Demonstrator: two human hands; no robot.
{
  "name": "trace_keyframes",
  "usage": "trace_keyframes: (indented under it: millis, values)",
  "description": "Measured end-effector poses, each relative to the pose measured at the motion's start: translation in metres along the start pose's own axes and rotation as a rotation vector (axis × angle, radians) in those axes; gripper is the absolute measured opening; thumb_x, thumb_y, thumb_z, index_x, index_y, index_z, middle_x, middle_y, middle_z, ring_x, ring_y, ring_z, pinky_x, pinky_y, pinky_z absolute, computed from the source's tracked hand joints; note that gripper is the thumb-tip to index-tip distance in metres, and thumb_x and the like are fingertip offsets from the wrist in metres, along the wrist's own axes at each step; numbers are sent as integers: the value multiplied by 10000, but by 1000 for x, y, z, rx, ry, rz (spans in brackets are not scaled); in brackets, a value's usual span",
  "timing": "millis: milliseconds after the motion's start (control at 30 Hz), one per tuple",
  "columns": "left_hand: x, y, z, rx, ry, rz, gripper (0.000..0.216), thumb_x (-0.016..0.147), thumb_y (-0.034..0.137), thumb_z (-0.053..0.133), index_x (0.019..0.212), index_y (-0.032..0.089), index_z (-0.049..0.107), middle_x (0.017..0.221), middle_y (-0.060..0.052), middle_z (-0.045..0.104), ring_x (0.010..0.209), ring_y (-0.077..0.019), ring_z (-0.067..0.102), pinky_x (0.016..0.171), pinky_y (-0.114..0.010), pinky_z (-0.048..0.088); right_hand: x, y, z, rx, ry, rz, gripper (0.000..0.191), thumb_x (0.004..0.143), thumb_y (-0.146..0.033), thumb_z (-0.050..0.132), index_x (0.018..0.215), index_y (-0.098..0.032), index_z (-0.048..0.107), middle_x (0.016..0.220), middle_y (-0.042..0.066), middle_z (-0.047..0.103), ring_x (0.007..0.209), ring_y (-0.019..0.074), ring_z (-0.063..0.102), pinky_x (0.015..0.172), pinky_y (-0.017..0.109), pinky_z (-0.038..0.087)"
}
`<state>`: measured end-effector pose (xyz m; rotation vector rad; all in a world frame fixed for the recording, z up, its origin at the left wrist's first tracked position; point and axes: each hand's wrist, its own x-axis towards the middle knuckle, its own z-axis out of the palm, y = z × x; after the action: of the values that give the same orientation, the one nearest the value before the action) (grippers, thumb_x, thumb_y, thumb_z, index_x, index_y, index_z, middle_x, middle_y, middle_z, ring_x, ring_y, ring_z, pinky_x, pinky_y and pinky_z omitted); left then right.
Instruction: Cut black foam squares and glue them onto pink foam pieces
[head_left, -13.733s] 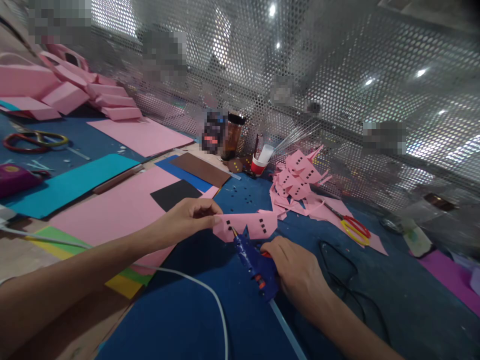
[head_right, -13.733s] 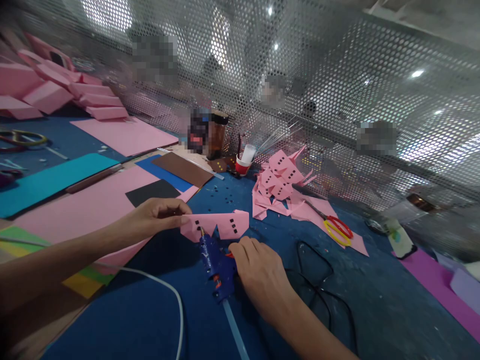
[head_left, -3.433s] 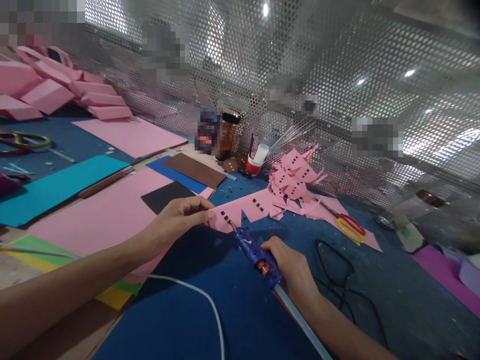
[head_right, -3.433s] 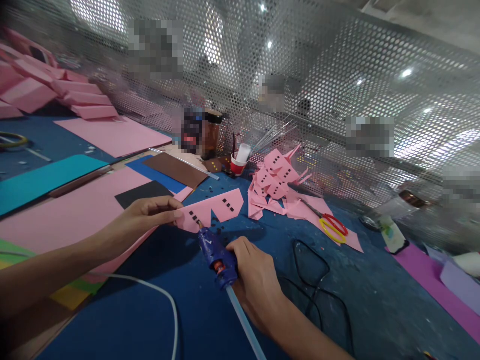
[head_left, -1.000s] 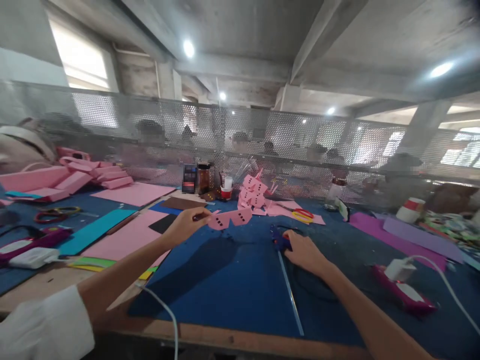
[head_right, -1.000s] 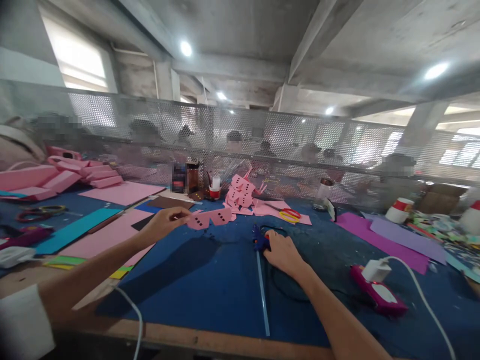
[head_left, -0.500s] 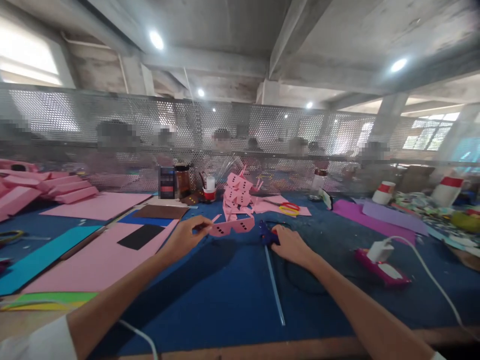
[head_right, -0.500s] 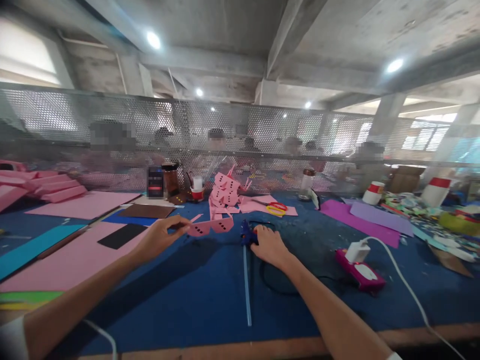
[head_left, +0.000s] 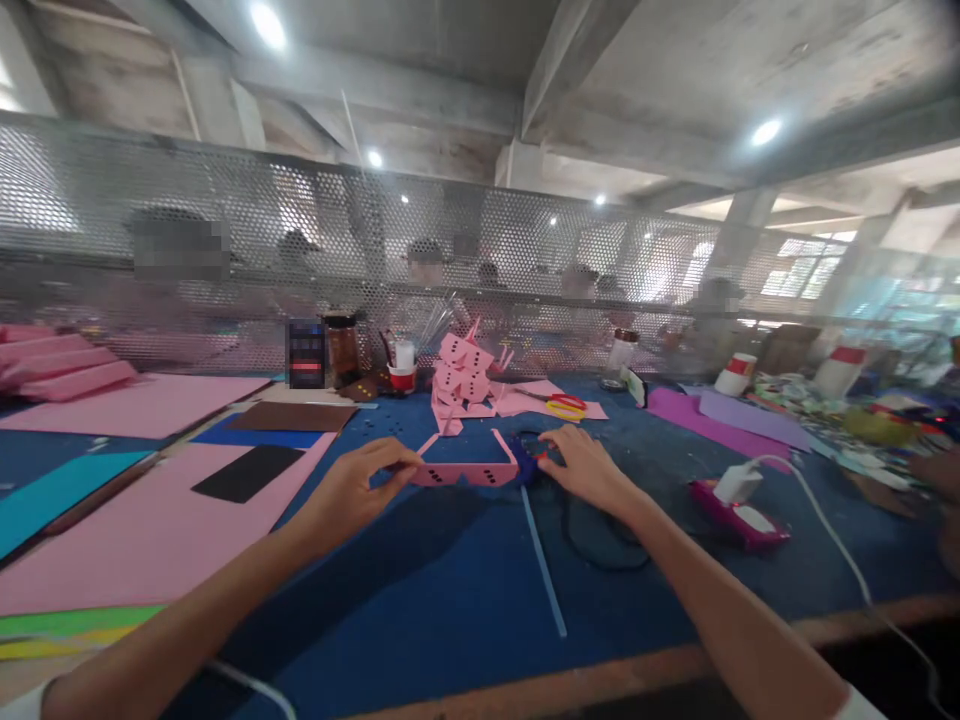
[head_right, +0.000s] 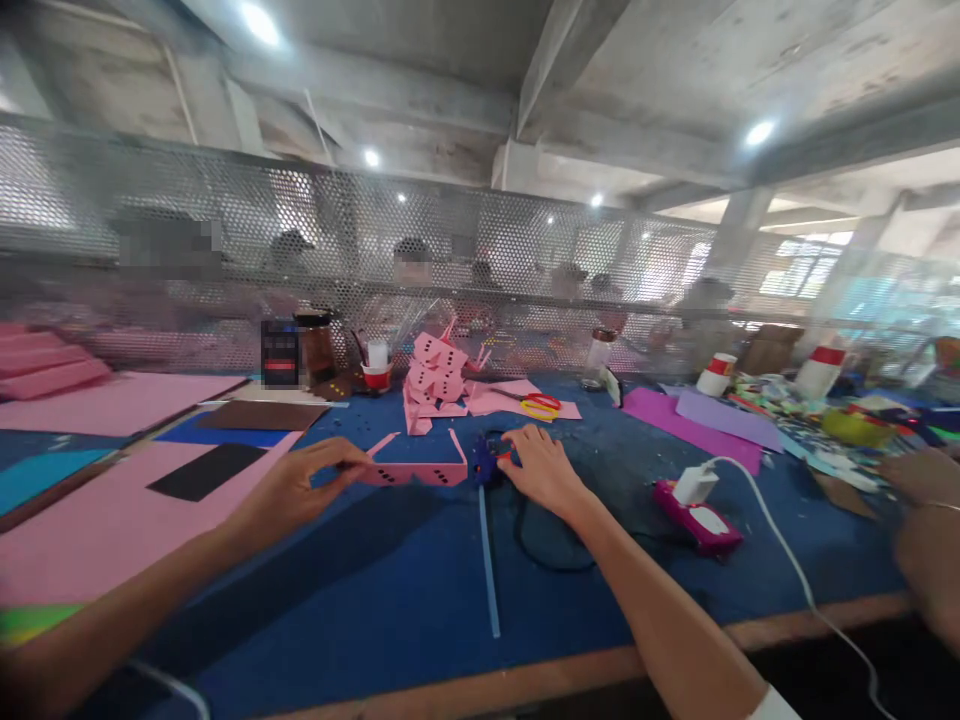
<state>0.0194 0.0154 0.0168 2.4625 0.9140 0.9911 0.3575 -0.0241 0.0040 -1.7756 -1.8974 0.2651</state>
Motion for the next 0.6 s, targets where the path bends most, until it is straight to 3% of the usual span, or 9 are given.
trace_keyframes:
  millis: [100,200,367,600]
  values:
    - [-1,5,0,-21,-9,29,222,915,353,505,900,217,680,904,-48,675,876,-210,609,801,-301,460,11,-13,-7,217,-13,-14,309,907,-352,497,1146,-193,610,1172,88,608,1077,214,561,974,387,382]
    - [-3,8,0,-39,-10,44,218,913,354,511,885,223,682,900,-48,678,869,-212,611,797,-300,463,22,-29,-4,474,-155,-6,340,932,-427,460,1071,-183,651,1057,81,675,825,166,634,740,302,497]
    - [-3,10,1,-66,-4,26,203,902,356,527,879,238,691,892,-41,685,851,-208,620,777,-296,472,26,-46,8,866,-356,47,438,911,-534,496,1014,-156,694,973,95,698,657,104,587,603,222,492]
    - [-3,9,2,-88,-18,-10,227,896,387,522,871,229,683,888,-49,687,849,-213,615,785,-314,483,19,-46,13,1156,-414,146,293,818,-449,682,888,-165,682,796,17,639,558,59,489,505,164,423]
